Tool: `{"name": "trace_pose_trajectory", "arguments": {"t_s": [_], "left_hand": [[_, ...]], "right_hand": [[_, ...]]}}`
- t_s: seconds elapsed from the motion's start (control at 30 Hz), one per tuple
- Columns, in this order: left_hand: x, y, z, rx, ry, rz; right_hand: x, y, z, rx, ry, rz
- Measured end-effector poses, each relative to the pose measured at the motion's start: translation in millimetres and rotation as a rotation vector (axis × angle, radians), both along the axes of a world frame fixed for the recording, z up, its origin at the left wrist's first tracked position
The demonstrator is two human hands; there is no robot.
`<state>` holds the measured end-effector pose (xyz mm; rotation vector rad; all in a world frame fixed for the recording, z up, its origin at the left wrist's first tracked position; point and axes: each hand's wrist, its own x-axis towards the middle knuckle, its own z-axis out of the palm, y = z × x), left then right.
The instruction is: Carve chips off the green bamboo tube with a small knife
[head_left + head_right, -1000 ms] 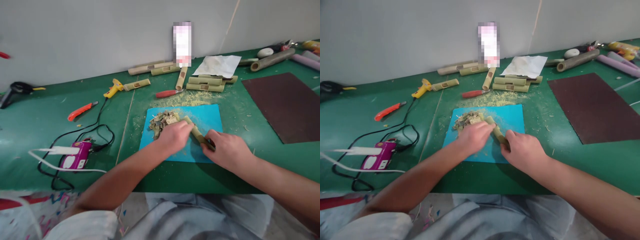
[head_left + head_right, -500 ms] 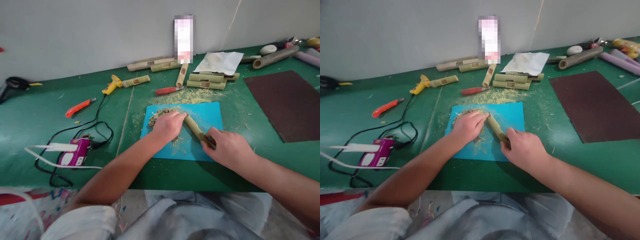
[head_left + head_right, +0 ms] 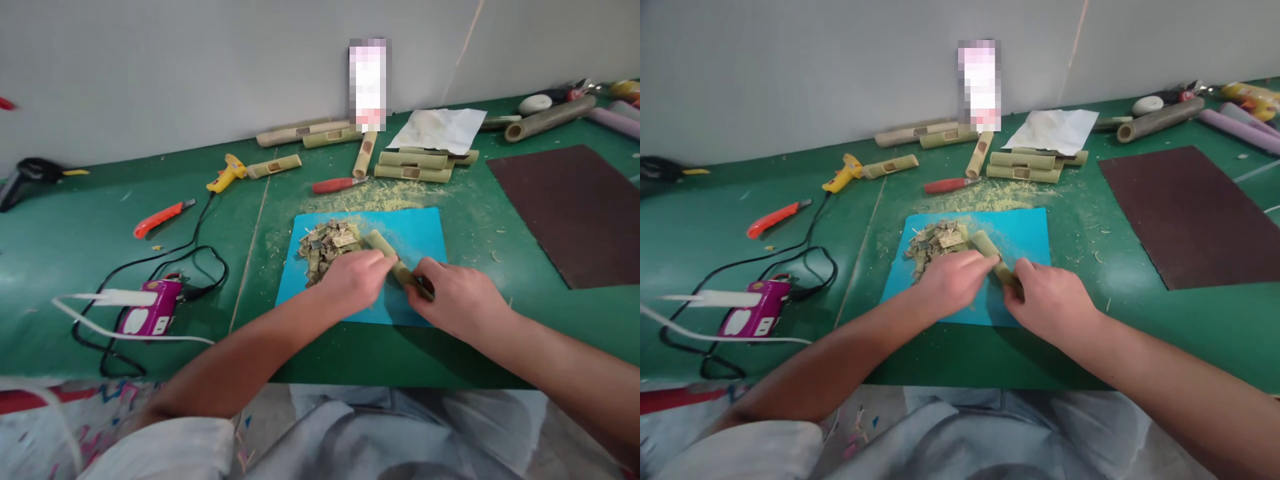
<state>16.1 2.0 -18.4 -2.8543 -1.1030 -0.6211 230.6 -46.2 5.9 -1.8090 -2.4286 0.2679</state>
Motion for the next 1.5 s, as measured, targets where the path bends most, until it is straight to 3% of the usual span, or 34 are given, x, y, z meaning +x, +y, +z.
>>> {"name": "trace_pose_trajectory", "arguments": {"t_s": [0.1,0.27,0.4,0.57,0.7,0.83,1.0,1.13,1.3,1.43,1.5], "left_hand": [[-1.2,2.5,-1.1,0.046,0.004,0.133],[0.5,0.3,-3.1,-0.001,0.009,-0.038],[-1.8,3.0,-2.6,0.029,0.005,0.13],[-4.5,5.3,-3.5,-0.009,0.004,0.001],[-4.7,6.7,-3.2,0.051,-0.002,0.14],[-2.6,3.5,-2.6,0.022,-0.008,-0.007],[-2.4,2.7,-1.4,0.025,-0.005,0.118],[0.5,-3.0,0.4,-0.067,0.027,-0.073],[-0.7,-0.6,0.7,0.009,-0.005,0.134],[0.4,-2.5,-0.4,-0.042,-0.005,-0.072],[-1.4,0.5,-0.6,-0.003,-0.004,0.01]], "right_hand": [[-0.2,0.2,1.0,0.006,0.005,-0.013],[-1.3,0.5,2.8,-0.007,0.008,0.003],[-1.7,0.0,3.5,-0.002,-0.005,-0.017],[-1.4,-0.6,3.5,-0.043,-0.023,-0.013],[-1.7,-0.5,2.7,-0.038,-0.02,-0.024],[-2.6,-0.7,4.6,-0.049,-0.019,-0.012],[-2.8,-1.1,6.7,-0.039,-0.023,-0.021],[-1.8,-0.3,4.1,-0.037,-0.029,-0.002],[-1.4,-0.3,1.9,-0.015,-0.028,-0.007],[-1.7,-1.1,2.6,-0.021,-0.033,0.012],[-1.9,-1.3,2.5,0.0,-0.028,0.003]]}}
